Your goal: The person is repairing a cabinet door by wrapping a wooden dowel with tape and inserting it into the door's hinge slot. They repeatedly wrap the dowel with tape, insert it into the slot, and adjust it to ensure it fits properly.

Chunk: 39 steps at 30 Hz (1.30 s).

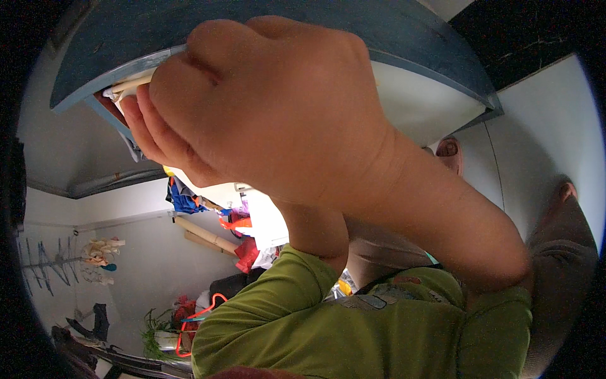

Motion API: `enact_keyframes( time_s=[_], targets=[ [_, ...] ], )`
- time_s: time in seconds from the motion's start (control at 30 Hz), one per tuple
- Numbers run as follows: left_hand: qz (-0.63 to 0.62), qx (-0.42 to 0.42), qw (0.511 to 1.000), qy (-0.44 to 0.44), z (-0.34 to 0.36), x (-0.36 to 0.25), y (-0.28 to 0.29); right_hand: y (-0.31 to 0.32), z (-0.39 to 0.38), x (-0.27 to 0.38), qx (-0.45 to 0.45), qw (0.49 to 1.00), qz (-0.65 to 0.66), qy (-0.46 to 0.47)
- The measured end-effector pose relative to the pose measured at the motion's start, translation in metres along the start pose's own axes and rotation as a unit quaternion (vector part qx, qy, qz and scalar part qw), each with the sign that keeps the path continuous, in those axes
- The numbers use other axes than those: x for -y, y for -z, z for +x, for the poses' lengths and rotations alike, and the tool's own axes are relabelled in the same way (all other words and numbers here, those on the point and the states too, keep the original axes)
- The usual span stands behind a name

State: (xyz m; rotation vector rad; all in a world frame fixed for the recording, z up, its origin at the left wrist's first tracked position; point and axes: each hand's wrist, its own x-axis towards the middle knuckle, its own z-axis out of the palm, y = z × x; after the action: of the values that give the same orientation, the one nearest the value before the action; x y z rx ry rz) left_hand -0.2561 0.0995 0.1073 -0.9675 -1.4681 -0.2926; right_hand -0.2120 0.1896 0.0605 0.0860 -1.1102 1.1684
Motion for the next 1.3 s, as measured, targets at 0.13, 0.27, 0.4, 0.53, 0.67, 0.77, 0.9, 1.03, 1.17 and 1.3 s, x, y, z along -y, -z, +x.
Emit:
enact_keyframes(
  time_s=[0.13,0.27,0.4,0.53,0.67,0.77,0.9,1.03,1.17,1.3],
  targets=[
    [-0.009,0.02,1.0,0.021,0.006,-0.005,0.009,0.002,-0.001,0.013,0.02,0.998,-0.019,-0.056],
    [-0.03,0.027,0.995,0.091,0.017,-0.008,0.011,0.0,0.002,0.004,0.017,0.997,0.022,-0.065],
    [0.166,0.087,0.982,0.004,0.045,0.008,0.022,0.0,0.004,0.006,0.024,0.995,0.053,-0.076],
    [-0.122,0.055,0.985,0.109,0.054,0.012,0.01,-0.001,-0.003,-0.01,0.008,0.998,-0.044,0.051],
    [-0.174,0.059,0.982,0.053,0.054,0.038,0.012,-0.005,0.003,-0.011,-0.018,0.987,-0.085,0.133],
    [-0.168,0.031,0.972,0.16,0.058,-0.006,0.006,-0.005,0.004,-0.016,-0.015,0.983,-0.098,0.153],
    [-0.162,0.005,0.966,0.201,0.063,-0.001,0.007,-0.005,0.006,-0.014,-0.01,0.988,-0.088,0.126],
    [-0.138,0.005,0.975,0.175,0.065,-0.008,0.005,0.002,0.013,-0.004,0.041,0.997,-0.045,0.037],
    [-0.127,0.006,0.974,0.187,0.066,0.004,0.01,-0.001,0.017,0.0,0.066,0.998,0.0,-0.009],
    [-0.076,-0.019,0.961,0.264,0.072,-0.021,-0.002,-0.001,0.012,0.014,0.133,0.986,-0.027,-0.095]
  ],
)
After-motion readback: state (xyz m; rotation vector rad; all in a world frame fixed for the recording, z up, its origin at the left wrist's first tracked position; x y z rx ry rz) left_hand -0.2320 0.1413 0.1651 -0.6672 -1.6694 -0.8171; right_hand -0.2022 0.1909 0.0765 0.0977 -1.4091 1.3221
